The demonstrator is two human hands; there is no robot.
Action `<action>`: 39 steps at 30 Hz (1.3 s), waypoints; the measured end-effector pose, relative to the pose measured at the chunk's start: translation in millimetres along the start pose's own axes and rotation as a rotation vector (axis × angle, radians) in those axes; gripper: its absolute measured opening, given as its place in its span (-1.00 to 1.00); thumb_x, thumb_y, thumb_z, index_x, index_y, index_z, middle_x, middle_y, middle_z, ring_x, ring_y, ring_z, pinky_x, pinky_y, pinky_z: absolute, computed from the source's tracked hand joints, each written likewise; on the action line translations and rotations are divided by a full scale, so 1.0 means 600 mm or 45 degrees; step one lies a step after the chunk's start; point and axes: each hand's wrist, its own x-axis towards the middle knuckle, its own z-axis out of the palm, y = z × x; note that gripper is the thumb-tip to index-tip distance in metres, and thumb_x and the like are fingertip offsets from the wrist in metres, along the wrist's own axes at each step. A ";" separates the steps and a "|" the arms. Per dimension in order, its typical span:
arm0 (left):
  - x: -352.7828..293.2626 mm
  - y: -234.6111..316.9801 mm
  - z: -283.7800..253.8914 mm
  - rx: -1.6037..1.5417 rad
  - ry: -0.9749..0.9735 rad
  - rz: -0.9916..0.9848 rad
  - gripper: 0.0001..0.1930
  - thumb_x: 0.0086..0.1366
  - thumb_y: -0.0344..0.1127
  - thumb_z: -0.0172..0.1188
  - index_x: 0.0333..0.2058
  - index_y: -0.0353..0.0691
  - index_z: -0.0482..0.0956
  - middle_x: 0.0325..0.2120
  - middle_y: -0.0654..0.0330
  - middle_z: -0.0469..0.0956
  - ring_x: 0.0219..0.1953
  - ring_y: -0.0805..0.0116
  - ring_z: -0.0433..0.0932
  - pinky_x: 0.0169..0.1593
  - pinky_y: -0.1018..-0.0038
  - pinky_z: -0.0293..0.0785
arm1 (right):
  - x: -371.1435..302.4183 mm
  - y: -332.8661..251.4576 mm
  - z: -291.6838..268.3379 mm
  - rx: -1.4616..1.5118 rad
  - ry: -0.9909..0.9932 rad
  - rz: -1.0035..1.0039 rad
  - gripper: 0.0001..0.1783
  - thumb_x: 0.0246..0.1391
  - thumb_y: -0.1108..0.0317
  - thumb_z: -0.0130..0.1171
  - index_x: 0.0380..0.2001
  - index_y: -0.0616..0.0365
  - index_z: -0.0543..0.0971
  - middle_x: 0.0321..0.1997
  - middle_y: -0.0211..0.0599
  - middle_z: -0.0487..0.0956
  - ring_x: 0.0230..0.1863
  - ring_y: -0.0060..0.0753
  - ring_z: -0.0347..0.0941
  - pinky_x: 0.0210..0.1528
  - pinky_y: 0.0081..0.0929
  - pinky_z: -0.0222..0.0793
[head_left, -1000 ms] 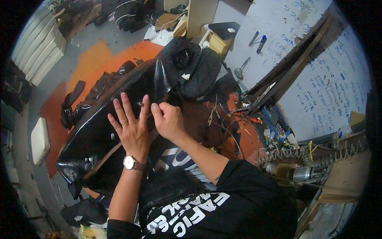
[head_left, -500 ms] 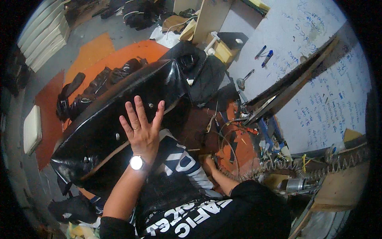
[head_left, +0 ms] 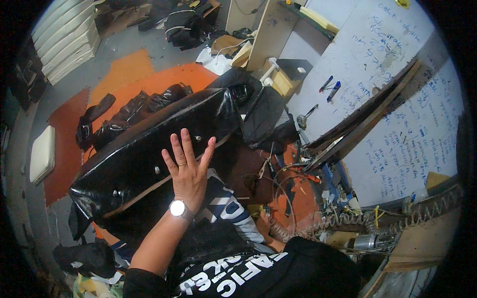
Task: The person fits a black vinyl cover over a seat cushion, smooths the material, and secures it by hand and with tools. They use a staple gun and a hammer to attach the vinyl to the seat frame, then trim excess material with a knife.
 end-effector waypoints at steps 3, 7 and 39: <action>-0.005 -0.001 0.005 -0.044 0.011 -0.013 -0.14 0.32 -0.41 0.09 0.53 0.40 0.07 0.54 -0.28 -0.08 0.56 -0.39 -0.10 0.50 -0.34 -0.20 | -0.002 -0.012 0.015 -0.021 -0.028 -0.023 -0.71 0.29 0.34 0.15 0.02 0.21 0.58 -0.23 -0.25 0.65 -0.36 -0.33 0.58 -0.30 -0.26 0.55; -0.002 -0.002 -0.004 -0.004 -0.024 0.005 -0.16 0.34 -0.38 0.08 0.54 0.40 0.07 0.54 -0.28 -0.06 0.56 -0.39 -0.08 0.49 -0.33 -0.17 | -0.005 -0.005 0.022 0.014 -0.078 0.004 -0.73 0.29 0.35 0.17 0.00 0.21 0.57 -0.26 -0.28 0.64 -0.38 -0.36 0.57 -0.31 -0.29 0.55; -0.004 -0.012 0.004 -0.254 0.191 -0.007 -0.62 0.36 -0.21 0.06 0.13 0.16 0.59 0.54 -0.20 -0.03 0.58 -0.30 -0.11 0.53 -0.31 -0.24 | -0.260 -0.473 -0.524 0.973 0.124 -0.796 -0.72 0.28 0.32 0.27 -0.03 0.26 0.58 -0.42 -0.45 0.57 -0.51 -0.63 0.45 -0.42 -0.53 0.44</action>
